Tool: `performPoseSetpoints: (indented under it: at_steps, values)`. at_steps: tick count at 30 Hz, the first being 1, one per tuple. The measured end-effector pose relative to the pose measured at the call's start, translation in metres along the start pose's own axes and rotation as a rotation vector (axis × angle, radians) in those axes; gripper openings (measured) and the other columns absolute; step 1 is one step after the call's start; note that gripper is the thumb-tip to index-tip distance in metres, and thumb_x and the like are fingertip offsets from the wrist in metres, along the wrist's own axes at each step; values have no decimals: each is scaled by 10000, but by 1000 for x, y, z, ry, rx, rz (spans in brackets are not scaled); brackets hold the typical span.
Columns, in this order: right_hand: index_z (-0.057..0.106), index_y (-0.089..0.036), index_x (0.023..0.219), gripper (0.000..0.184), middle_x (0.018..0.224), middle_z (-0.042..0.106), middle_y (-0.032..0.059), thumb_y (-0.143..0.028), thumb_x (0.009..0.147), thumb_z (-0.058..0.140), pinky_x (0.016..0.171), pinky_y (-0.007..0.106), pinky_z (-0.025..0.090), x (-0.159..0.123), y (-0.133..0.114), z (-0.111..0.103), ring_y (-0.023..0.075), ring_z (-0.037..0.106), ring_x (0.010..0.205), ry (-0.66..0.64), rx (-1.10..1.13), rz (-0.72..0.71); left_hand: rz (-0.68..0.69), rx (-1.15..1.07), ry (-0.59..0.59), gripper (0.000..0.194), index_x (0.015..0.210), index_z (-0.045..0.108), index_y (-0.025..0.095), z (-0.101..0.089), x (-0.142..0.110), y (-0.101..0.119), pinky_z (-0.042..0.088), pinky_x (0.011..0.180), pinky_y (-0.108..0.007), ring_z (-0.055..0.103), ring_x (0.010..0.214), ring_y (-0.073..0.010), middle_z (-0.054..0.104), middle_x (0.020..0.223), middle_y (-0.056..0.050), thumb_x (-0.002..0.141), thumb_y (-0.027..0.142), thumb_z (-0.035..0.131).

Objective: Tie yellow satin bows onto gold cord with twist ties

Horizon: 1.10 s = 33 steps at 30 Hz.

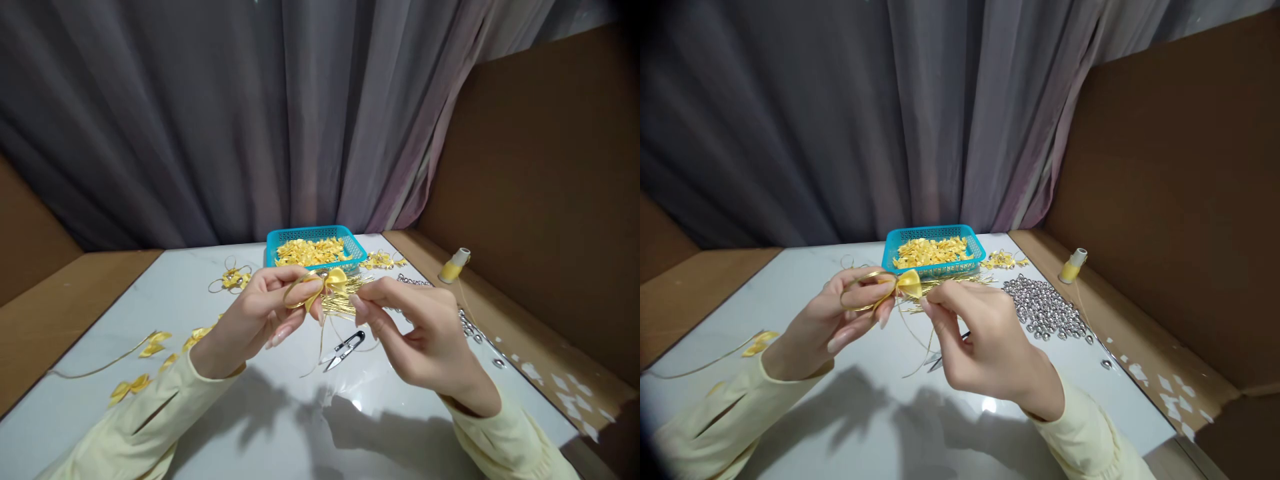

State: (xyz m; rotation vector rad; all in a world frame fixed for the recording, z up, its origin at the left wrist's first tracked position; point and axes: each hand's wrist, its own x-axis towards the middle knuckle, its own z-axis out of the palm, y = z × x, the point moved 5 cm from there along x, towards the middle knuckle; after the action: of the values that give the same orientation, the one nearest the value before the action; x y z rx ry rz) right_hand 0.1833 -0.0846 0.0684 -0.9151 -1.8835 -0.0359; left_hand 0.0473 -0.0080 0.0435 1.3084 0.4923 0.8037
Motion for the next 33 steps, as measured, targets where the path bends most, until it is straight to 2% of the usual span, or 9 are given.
performPoseSetpoints:
  at_steps: [11,17,21,25,33]
  values:
    - [526,-160,735,113,579,559,-14,-89,815,490,474,200,387,0,3,3,77,501,499,38,13,-14,-15,18,25,173,606,622,110,0,-1,1,234,260,-68,347,242,24,625,530,2,743,215,623]
    - [504,-184,763,112,600,560,-2,-100,826,466,492,233,414,-2,6,10,104,521,523,45,60,-30,-14,5,52,169,570,610,132,3,-3,4,194,257,-105,290,240,6,525,392,30,714,218,632]
    - [517,-188,759,125,587,551,-5,-104,831,458,492,238,413,-2,8,12,105,516,519,38,140,-17,-3,22,95,99,622,629,145,2,-4,4,187,269,-123,289,235,3,570,421,13,689,217,640]
    - [540,-162,725,119,562,556,-6,-101,817,497,473,226,388,-2,14,11,92,492,496,35,271,7,-17,-9,41,57,631,631,157,5,-5,4,195,256,-115,336,218,-3,628,475,-4,679,185,644]
    - [554,-148,702,127,530,562,-16,-148,826,525,462,201,384,0,22,17,69,481,462,-3,482,92,-59,-24,-25,123,571,631,156,10,-7,8,223,225,-86,383,218,-3,645,498,-10,685,194,658]
